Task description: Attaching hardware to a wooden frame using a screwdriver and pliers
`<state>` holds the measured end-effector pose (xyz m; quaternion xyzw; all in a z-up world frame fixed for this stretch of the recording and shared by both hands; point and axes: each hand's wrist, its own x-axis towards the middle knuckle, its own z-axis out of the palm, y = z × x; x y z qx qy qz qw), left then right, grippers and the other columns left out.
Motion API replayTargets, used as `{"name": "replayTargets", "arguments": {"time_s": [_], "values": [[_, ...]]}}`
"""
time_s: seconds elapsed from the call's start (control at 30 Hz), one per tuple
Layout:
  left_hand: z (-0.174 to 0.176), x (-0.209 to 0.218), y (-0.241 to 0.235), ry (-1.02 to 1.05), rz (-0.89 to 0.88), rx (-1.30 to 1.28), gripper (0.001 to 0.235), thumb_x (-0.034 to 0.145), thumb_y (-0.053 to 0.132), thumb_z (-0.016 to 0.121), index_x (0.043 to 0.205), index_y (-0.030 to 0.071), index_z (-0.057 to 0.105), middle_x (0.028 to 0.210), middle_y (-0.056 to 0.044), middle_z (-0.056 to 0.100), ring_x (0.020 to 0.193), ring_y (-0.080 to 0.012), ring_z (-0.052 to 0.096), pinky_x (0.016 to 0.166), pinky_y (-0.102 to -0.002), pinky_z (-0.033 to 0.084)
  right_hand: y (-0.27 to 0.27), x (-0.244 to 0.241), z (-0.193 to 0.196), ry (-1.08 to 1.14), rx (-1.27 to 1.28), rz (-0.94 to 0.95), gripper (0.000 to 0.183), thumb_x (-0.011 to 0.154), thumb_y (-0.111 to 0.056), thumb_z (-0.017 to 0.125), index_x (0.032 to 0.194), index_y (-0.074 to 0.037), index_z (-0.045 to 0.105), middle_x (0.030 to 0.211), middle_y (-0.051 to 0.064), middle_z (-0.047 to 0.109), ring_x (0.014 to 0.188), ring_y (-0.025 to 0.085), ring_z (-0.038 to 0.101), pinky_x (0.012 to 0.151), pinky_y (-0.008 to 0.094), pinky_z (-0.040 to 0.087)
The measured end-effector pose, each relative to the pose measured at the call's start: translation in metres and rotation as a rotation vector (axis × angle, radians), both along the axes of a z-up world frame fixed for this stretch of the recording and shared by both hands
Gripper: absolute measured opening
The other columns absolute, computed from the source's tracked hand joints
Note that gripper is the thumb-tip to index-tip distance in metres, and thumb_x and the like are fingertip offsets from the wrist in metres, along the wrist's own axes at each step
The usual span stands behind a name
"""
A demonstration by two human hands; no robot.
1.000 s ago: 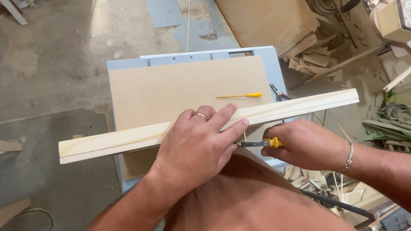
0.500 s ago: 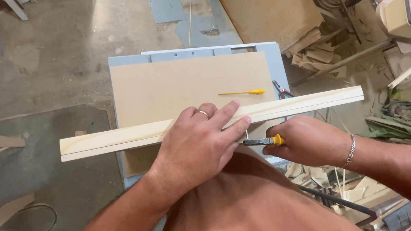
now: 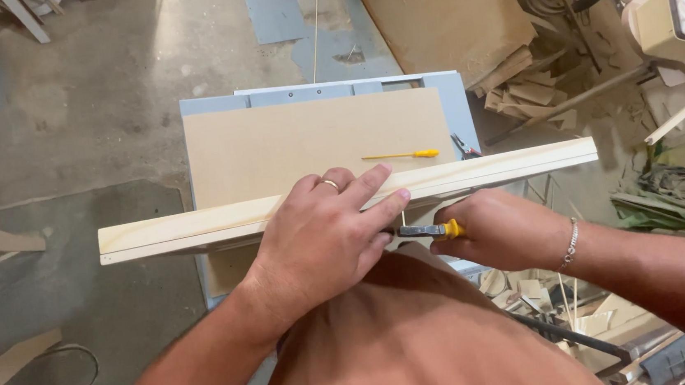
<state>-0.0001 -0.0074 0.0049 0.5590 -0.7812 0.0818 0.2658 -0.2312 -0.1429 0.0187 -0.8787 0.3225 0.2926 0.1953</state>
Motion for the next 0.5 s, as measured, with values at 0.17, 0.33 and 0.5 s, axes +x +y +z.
{"name": "replayTargets", "arguments": {"time_s": [0.17, 0.33, 0.5], "values": [[-0.003, 0.006, -0.003, 0.023, -0.024, 0.061, 0.051, 0.079, 0.044, 0.075, 0.126, 0.026, 0.066, 0.136, -0.005, 0.064, 0.095, -0.0284, 0.064, 0.074, -0.043, 0.050, 0.007, -0.006, 0.000, -0.091, 0.158, -0.012, 0.030, 0.095, -0.036, 0.061, 0.122, -0.023, 0.065, 0.120, 0.002, 0.075, 0.107, 0.029, 0.070, 0.088, 0.041, 0.054], [-0.002, 0.007, -0.002, 0.005, -0.033, 0.142, 0.070, 0.077, 0.056, 0.078, 0.136, 0.021, 0.062, 0.142, -0.007, 0.061, 0.103, -0.0301, 0.063, 0.082, -0.044, 0.049, 0.005, -0.043, -0.031, -0.005, 0.323, -0.206, 0.037, 0.096, -0.037, 0.054, 0.132, -0.033, 0.064, 0.121, -0.010, 0.079, 0.102, 0.013, 0.072, 0.089, 0.027, 0.053], [-0.007, -0.005, 0.002, 0.056, 0.113, 0.033, 0.073, 0.082, 0.070, 0.071, 0.121, 0.009, 0.065, 0.122, -0.010, 0.071, 0.092, -0.0320, 0.066, 0.075, -0.044, 0.051, -0.013, -0.112, -0.156, 0.073, 0.393, -0.816, 0.024, 0.101, -0.032, 0.055, 0.110, -0.018, 0.073, 0.090, -0.004, 0.071, 0.068, 0.011, 0.053, 0.058, 0.025, 0.042]]}}
